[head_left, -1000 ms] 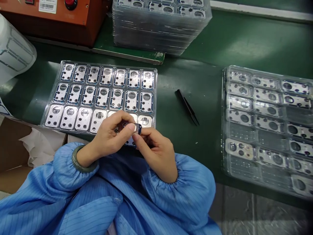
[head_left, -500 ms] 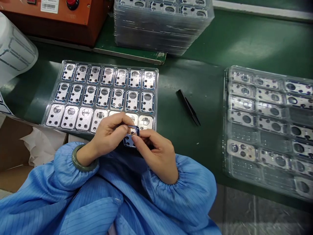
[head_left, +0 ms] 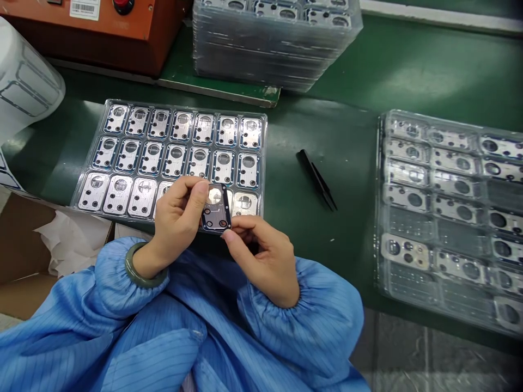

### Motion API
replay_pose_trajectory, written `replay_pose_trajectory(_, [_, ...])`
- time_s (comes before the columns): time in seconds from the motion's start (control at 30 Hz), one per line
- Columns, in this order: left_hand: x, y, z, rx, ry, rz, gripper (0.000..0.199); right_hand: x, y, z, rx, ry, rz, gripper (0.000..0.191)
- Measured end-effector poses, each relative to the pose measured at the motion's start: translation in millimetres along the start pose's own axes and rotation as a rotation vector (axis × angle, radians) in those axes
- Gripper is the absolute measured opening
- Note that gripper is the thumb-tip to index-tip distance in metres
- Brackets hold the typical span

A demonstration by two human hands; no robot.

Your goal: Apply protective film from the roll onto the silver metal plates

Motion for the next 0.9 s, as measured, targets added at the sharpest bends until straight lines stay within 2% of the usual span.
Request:
replay_pose_trajectory(0.2, [-2, 1, -1.7, 0.059, 0.038, -0.031, 0.019, -1, -4, 0, -0.105, -0.027, -0.021, 0.006])
replay_pose_trajectory(0.33, [-3, -1, -0.9, 0.122, 0.022, -0.093, 0.019, -2, -4, 2, -0.012, -0.025, -0.028, 0.012])
replay_pose_trajectory(0.43, [-3, -3, -5.3, 0.18, 0.097, -0.176, 0.016, -2, -6, 1, 0.032, -0.047, -0.073, 0.016])
replay_pose_trajectory(0.53, [-3, 1, -8.6, 0.109, 0.148, -0.151, 0.013, -3, -8, 4, 0.023, -0.154, -0.104, 0.01])
replay_pose_trajectory(0.67, [-4, 7, -9.8, 0.002, 0.148, -0.066, 0.02, -10, -10, 27, -0.103, -0.45, -0.133, 0.014])
replay_pose_trajectory(0.7, [-4, 7, -10.3, 0.002, 0.155, -0.054, 0.02, -10, -11, 33, -0.157, -0.49, -0.15, 0.016])
replay_pose_trajectory(0.8, [-5, 7, -10.8, -0.015, 0.165, -0.046, 0.02, -8, -17, 38, -0.272, -0.43, -0.193, 0.015])
replay_pose_trajectory(0.9, [-6, 7, -11.2, -0.043, 0.169, -0.06, 0.022, -4, -20, 35, -0.408, -0.338, -0.151, 0.014])
Point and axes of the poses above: each hand's wrist, its own x-axis towards the middle knuckle, its own z-axis out of the back of the hand, y = z × x, the point moved 5 cm from there along x, towards the middle knuckle, and after that the axes turned 3 degrees about -y, right-handed, at the moved point
